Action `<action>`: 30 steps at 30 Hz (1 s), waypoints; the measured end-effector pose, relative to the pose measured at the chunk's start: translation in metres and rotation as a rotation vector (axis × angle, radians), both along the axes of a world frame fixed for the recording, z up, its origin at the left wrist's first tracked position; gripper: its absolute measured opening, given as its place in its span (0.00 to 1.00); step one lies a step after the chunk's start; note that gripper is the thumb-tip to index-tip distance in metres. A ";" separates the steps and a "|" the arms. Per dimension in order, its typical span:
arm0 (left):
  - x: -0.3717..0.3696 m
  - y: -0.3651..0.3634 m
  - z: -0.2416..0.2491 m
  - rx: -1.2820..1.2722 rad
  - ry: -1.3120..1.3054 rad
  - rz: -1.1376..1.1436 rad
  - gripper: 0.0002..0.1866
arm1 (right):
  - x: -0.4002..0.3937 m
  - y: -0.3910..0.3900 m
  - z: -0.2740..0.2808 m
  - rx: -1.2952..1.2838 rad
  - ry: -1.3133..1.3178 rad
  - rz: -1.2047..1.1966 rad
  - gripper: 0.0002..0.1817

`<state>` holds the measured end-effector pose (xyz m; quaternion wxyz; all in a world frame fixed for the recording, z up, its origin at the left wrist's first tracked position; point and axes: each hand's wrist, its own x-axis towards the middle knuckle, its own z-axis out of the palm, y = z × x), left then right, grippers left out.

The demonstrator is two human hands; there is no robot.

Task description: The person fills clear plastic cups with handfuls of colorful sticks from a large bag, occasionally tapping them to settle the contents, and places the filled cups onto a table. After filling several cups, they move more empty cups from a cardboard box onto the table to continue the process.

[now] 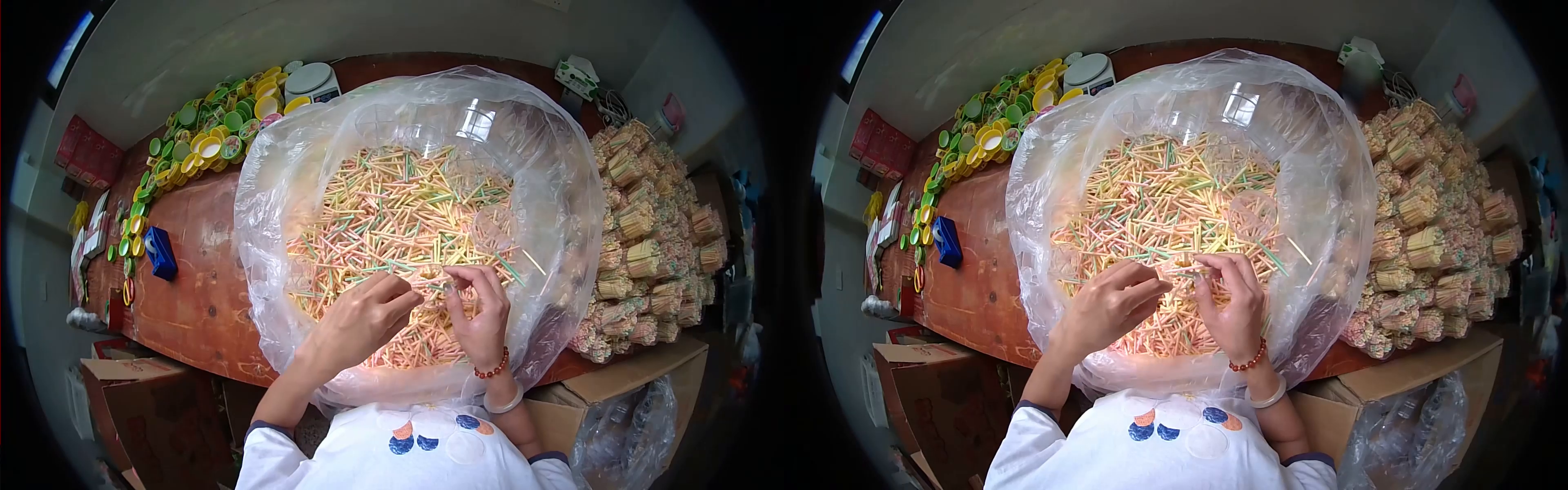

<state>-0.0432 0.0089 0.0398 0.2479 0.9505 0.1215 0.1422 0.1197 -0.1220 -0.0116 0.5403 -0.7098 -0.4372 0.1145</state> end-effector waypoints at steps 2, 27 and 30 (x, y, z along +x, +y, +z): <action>0.000 -0.001 0.007 0.010 0.040 -0.018 0.14 | 0.007 0.001 0.006 -0.005 0.003 0.029 0.16; 0.049 0.022 -0.028 -0.355 -0.185 0.111 0.06 | -0.013 -0.009 -0.057 0.343 0.717 0.018 0.11; 0.039 0.019 -0.007 -0.167 -0.223 0.089 0.07 | -0.014 -0.010 -0.054 0.290 0.511 -0.039 0.10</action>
